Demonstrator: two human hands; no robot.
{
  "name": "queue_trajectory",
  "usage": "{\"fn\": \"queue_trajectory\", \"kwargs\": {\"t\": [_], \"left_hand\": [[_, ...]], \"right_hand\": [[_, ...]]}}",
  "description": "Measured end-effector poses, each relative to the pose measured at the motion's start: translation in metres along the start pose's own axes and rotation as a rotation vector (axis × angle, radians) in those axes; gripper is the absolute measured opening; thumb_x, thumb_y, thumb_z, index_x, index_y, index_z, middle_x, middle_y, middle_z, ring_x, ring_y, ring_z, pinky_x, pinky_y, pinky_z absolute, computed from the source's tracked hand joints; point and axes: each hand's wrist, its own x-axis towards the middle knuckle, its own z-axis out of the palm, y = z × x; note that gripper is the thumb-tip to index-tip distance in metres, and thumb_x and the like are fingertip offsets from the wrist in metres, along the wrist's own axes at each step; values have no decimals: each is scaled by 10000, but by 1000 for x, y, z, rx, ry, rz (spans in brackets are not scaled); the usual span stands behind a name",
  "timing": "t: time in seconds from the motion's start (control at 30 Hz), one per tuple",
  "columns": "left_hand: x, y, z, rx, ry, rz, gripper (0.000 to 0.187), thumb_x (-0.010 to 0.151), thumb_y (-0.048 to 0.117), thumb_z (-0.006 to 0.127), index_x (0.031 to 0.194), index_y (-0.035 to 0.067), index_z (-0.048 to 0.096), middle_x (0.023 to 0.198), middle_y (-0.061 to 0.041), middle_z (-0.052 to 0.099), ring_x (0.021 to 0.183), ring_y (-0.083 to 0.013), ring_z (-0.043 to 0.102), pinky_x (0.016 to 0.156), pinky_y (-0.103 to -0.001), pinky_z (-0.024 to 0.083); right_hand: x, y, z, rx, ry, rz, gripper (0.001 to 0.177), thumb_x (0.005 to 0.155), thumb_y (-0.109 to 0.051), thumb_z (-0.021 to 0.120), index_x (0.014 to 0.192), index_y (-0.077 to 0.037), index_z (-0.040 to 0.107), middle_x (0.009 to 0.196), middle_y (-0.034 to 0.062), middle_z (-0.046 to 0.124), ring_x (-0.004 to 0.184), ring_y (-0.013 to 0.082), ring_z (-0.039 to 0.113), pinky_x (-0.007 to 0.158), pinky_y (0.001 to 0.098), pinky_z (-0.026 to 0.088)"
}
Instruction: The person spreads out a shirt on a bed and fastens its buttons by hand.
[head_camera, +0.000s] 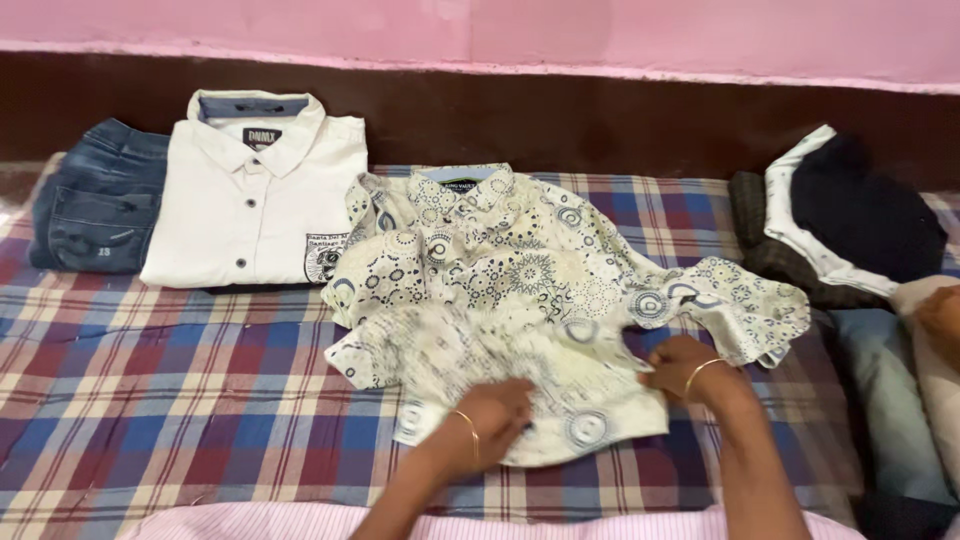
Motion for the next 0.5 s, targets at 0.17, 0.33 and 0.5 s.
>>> {"fn": "queue_trajectory", "kwargs": {"t": [0.17,0.33,0.5], "left_hand": [[7,70,31,-472,-116,138,142,992,55,607,1113,2,556,1345,-209,617,1207,-358,623,1017,-416,513],[-3,80,10,-448,-239,-77,254,1022,122,598,1263,51,634,1220,-124,691,1140,-241,665,943,-359,555],[-28,26,-47,-274,27,-390,252,919,159,685,1164,98,684,1142,-93,711,996,-229,724,853,-347,587]], "right_hand": [[-52,11,-48,-284,-140,284,310,814,-297,842,986,-45,785,902,111,822,771,227,766,764,381,638],[-80,-5,-54,-154,157,3,424,774,-299,872,1139,-117,754,969,88,786,901,235,755,831,371,580],[-85,-91,7,23,118,-516,471,780,-349,825,1194,-167,693,992,75,774,907,187,745,797,339,604]]}}
